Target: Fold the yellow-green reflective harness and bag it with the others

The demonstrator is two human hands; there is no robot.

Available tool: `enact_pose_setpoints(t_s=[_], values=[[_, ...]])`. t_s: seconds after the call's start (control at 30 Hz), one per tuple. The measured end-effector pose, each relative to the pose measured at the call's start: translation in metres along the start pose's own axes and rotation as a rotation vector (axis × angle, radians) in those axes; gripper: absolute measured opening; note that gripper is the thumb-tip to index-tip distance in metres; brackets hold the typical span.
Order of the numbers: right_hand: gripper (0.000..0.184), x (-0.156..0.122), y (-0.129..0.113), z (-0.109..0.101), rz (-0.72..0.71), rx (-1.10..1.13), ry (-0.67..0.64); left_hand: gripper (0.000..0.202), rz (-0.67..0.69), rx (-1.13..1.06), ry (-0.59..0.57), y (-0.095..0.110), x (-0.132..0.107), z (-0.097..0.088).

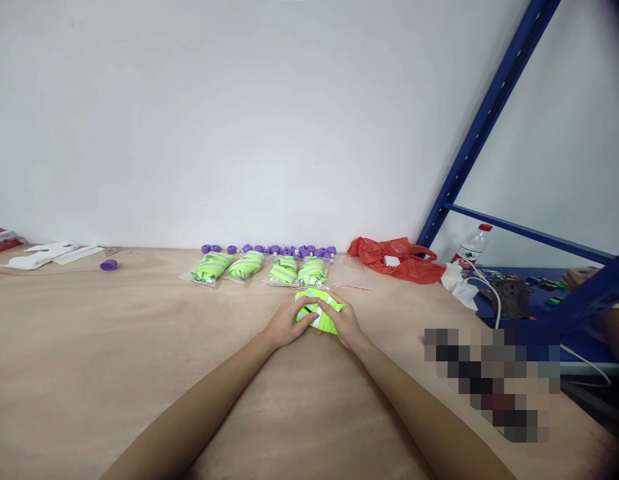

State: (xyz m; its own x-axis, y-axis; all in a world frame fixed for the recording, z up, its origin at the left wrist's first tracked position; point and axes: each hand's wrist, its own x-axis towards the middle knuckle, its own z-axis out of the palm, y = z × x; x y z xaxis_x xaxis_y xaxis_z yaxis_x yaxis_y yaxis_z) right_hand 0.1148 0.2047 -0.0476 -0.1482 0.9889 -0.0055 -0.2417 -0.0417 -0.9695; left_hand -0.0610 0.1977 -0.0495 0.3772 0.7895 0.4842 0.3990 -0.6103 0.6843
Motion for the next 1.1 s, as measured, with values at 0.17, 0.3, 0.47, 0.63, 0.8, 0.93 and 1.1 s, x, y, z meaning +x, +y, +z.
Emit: enact_pose_setpoints(t_s=[0.17,0.3,0.47,0.63,0.8,0.93,1.1], values=[[0.064,0.001,0.0,-0.001,0.001,0.011,0.012,0.078,-0.096,-0.148,-0.005,0.0,0.0,-0.001],[0.065,0.001,-0.001,-0.004,-0.001,-0.001,0.013,0.089,-0.134,-0.25,-0.017,-0.003,0.001,-0.001],[0.067,0.003,-0.002,-0.006,-0.015,0.019,0.044,0.093,-0.16,-0.42,-0.006,-0.011,0.004,0.002],[0.063,0.003,-0.004,-0.009,-0.028,0.066,0.046,0.071,-0.222,-0.574,-0.036,-0.017,0.006,0.002],[0.056,0.003,-0.009,-0.01,-0.008,0.139,0.038,0.068,-0.289,-0.673,-0.082,-0.015,0.007,0.004],[0.052,0.002,-0.01,-0.007,-0.01,0.116,0.014,0.057,-0.283,-0.624,-0.032,-0.013,0.007,0.008],[0.048,0.0,-0.003,-0.003,-0.059,0.065,0.029,0.051,-0.273,-0.519,-0.002,-0.013,0.008,0.009]])
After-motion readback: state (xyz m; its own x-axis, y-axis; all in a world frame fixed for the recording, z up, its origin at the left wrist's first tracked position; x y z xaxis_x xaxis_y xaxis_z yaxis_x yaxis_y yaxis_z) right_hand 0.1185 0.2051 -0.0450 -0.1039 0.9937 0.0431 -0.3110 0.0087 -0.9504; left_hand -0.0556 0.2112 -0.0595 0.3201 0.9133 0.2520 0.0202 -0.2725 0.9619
